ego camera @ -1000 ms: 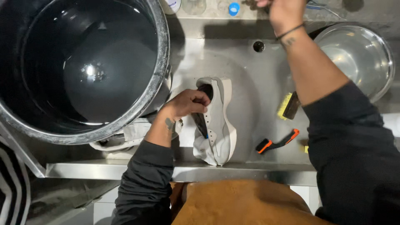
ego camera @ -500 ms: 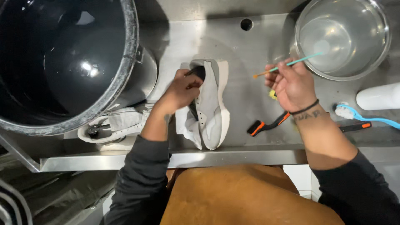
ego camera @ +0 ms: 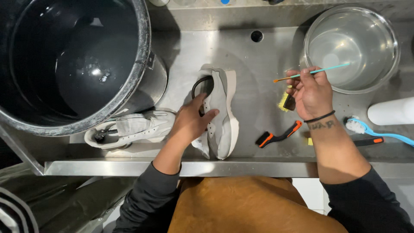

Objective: The person pours a cleaning liquid into a cap, then uses a small brush to apply the liquid to a white sneaker. They repeatedly dip the brush into the cap and scrub different areas of the shoe, including the upper, sole, and interior.

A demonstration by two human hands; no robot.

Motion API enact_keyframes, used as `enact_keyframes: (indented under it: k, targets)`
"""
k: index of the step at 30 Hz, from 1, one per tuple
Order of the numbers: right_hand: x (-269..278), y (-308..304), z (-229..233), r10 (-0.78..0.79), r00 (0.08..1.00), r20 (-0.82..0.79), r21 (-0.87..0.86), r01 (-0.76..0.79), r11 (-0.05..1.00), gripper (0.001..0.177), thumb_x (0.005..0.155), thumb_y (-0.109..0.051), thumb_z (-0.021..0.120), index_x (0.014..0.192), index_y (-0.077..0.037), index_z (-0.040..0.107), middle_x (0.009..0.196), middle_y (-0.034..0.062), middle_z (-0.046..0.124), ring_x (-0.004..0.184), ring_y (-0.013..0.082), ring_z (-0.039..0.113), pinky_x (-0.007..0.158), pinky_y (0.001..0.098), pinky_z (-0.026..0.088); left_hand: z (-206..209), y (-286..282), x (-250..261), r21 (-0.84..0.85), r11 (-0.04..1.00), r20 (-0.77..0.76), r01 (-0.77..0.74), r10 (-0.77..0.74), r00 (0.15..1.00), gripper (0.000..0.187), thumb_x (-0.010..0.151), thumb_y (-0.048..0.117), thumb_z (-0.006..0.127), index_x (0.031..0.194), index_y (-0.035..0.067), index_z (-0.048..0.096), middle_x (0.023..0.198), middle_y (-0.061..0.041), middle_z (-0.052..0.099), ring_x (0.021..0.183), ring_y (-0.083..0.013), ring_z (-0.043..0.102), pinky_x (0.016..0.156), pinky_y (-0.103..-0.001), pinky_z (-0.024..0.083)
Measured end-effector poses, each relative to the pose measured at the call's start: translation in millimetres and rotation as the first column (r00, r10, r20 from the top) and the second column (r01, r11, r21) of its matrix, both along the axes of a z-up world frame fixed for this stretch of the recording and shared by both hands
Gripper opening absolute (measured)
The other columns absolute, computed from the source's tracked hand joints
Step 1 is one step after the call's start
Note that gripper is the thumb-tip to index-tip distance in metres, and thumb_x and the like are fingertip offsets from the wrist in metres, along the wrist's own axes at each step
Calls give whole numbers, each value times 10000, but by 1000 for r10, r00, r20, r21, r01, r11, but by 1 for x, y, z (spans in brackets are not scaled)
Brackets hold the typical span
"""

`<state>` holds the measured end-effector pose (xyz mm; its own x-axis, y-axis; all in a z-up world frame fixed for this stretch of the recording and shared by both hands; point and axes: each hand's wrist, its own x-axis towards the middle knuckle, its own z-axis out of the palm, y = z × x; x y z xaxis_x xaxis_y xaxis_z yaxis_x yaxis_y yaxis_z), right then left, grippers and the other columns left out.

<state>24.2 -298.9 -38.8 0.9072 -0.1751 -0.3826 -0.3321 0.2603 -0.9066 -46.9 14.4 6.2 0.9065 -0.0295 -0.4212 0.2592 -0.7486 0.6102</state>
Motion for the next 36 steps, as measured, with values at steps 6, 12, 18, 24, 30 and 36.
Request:
enact_keyframes:
  k: [6,12,18,24,30,36]
  targets:
    - [1,0,-11,48,999,0,77,-48,996,68,1075,-247,441,1026,-282,409,1029,35,699,835,121,664,655,212,543,-41,10,2,-64,991,-50,-116,113,992,561,825,528,658,1227,137,633,931,-91,716,933,-309,692,720,-425,548]
    - [-5,10,0,113,991,70,5,-113,994,70,1072,-246,462,1041,-265,402,1033,68,688,854,144,648,668,211,518,-5,-30,-5,322,947,68,2,-25,997,500,981,417,382,1078,55,713,1171,-196,668,1176,-340,597,950,-451,485]
    - [-4,3,-7,92,989,112,-27,-89,996,79,1073,-200,464,1061,-240,397,1029,102,691,842,153,645,659,206,530,-5,-14,-1,-16,981,-18,-194,194,981,415,921,273,527,1325,177,525,1060,-168,695,1075,-344,651,878,-466,530]
    - [-6,5,-1,68,989,133,19,-71,997,94,1063,-199,489,1044,-252,412,1001,96,702,813,142,655,641,190,523,-7,-5,2,-519,809,8,-277,329,944,420,920,119,583,1332,48,539,1062,-184,708,970,-230,677,840,-370,531]
    - [-9,7,3,56,977,205,99,-78,992,90,1045,-194,518,1029,-237,440,993,122,711,814,149,678,670,198,543,-38,-16,14,-814,529,-3,-239,408,913,339,930,18,556,1269,3,563,1020,-92,683,908,-122,599,839,-303,532]
    - [-14,53,12,56,971,232,321,-131,938,102,990,-228,575,999,-241,474,953,130,717,788,161,686,659,218,573,-75,-26,27,-864,450,-44,-225,378,925,257,985,87,522,1216,33,621,916,-71,695,825,-88,599,779,-267,539]
